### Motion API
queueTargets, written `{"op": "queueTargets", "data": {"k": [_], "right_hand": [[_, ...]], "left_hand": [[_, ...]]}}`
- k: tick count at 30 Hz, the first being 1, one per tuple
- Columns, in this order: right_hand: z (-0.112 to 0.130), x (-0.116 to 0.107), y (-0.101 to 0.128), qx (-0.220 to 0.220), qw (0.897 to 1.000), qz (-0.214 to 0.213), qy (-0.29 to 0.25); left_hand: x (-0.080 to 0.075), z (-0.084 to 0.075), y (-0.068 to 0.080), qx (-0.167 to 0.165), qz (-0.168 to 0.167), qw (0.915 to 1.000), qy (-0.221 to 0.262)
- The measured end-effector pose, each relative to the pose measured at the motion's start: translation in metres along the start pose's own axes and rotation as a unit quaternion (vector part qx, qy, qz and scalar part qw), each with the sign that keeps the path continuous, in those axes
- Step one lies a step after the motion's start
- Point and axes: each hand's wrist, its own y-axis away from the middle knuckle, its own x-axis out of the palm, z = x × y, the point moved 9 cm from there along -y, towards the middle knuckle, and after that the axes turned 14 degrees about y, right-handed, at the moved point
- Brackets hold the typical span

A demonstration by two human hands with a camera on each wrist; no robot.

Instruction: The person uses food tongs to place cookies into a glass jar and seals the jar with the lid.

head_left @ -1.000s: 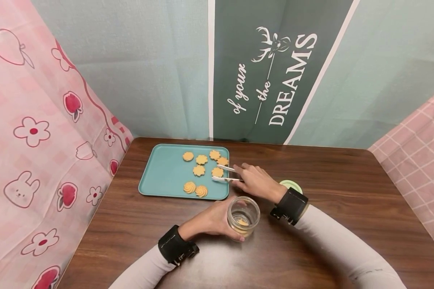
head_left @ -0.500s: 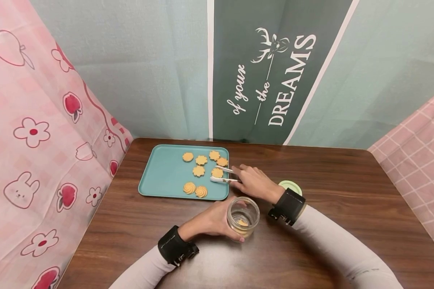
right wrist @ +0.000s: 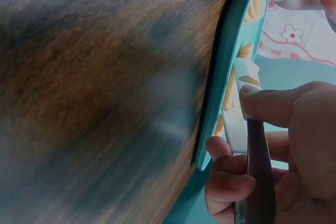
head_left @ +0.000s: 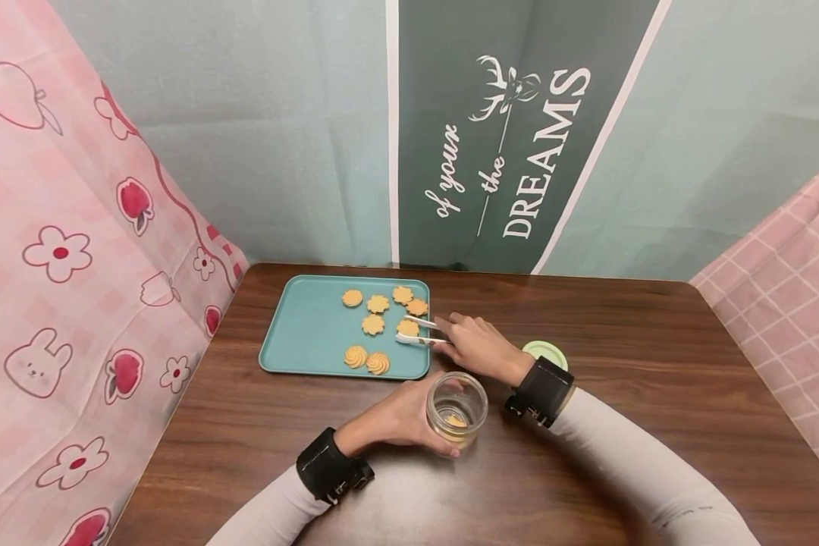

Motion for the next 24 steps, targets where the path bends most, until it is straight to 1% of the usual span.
{"op": "queueTargets", "data": {"k": [20,24], "right_hand": [[0.004,-0.008,0.005,-0.01,1.0,-0.018,-0.005],[0.005,-0.011,0.006,-0.013,1.0,-0.026,-0.002]], "left_hand": [[0.0,0.0,0.0,0.003,-0.006,1.0,-0.007],[0.0,0.0,0.001,-0.002,-0.006,1.0,-0.002]]}}
